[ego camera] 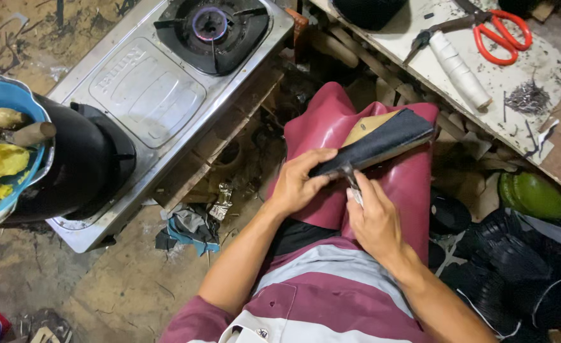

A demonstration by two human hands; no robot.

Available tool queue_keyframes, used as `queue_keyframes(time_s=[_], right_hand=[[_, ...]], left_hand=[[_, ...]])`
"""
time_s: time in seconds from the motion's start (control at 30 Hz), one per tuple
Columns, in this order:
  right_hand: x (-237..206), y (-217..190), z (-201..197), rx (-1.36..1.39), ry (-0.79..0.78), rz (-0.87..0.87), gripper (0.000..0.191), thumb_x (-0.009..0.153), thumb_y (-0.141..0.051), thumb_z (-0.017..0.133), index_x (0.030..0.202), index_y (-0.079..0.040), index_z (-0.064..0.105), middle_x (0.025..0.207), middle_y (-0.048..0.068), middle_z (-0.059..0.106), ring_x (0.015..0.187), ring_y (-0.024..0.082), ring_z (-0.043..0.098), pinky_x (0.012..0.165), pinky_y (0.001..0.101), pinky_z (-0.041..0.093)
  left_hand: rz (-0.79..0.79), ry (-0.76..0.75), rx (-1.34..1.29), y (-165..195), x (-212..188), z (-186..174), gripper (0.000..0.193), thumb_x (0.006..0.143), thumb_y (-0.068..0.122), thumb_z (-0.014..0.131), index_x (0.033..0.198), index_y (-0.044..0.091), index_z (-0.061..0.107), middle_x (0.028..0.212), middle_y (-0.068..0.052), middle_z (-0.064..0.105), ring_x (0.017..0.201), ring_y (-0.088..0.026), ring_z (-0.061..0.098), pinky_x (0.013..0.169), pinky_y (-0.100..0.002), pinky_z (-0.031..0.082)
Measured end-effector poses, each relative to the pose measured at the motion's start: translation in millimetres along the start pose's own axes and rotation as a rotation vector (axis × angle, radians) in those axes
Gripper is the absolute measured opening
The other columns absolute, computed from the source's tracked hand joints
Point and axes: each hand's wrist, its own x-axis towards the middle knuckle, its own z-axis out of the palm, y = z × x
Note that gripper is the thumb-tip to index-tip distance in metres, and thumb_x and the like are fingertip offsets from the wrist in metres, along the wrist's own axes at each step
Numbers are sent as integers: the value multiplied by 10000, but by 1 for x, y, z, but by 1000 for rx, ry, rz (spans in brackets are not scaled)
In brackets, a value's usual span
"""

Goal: The person sits at a shoemaking workbench and shapes a black fabric shoe upper over a wooden last on their lap. They hammer and press the upper edges with a small mallet, apply adhesive with a brush, briefly warm the shoe over a gas burner, then pull the last out and set the finished shoe on the table with other completed shoes.

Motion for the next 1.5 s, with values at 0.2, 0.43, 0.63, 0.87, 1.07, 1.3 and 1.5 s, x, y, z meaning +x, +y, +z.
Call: queue_keyframes(time_s=[0.2, 0.43, 0.63, 0.87, 1.07, 1.3, 1.5], right_hand=[[28, 61, 63, -74, 72, 14, 231, 950, -105, 673, 1139, 4, 598, 839, 240, 679, 731, 439, 682, 618, 506, 537], [26, 46, 16, -75, -273, 49, 192, 930, -115, 611, 1073, -4, 550, 779, 248, 689, 714, 455, 683, 572, 545, 516], [31, 24, 8, -411, -426, 114, 160, 959, -181, 558, 952, -30, 506, 800, 222, 693, 641, 451, 685, 563, 566, 546], [26, 12, -12, -234, -336, 60, 138, 938, -150, 570, 996, -25, 568, 824, 223, 697, 658, 464, 667, 574, 578, 515], [19, -2, -34, 99, -69, -39, 221, 973, -147, 611, 1125, 13, 617, 829, 204, 689, 677, 358, 709, 583, 473, 545], [10, 57, 24, -107, -287, 218, 211, 974, -221, 685, 905, -27, 637, 717, 215, 690, 674, 393, 697, 587, 482, 511], [-18, 113, 11, 596, -26, 590, 169, 964, -154, 635, 1041, -15, 578, 787, 151, 707, 615, 284, 686, 538, 388, 564]], left_hand=[[-216, 1, -204, -35, 28, -4, 464, 863, -25, 677, 1324, 21, 654, 1233, -159, 754, 1126, -188, 727, 980, -311, 565], [-185, -22, -29, -27, 30, -15, 483, 849, 27, 746, 1325, 37, 667, 1183, -155, 769, 1091, -172, 741, 954, -304, 569], [-287, -333, -291, -16, 48, -36, 488, 952, 165, 707, 1415, 65, 590, 1219, -142, 733, 1078, -180, 686, 962, -331, 541], [-192, -171, 161, 22, 45, -9, 405, 1010, 294, 634, 1377, 122, 640, 1069, -175, 770, 934, -327, 768, 805, -391, 582], [-101, -193, 282, 11, 42, -11, 465, 1011, 223, 589, 1458, 105, 541, 1152, -217, 719, 988, -421, 697, 829, -478, 555], [-89, -279, 253, 10, 40, -26, 636, 897, 170, 625, 1493, 17, 462, 1277, -286, 653, 1137, -448, 649, 972, -475, 517], [-290, -277, 138, 13, 33, -36, 565, 908, 177, 683, 1429, 5, 549, 1242, -240, 703, 1153, -343, 691, 987, -398, 521]])
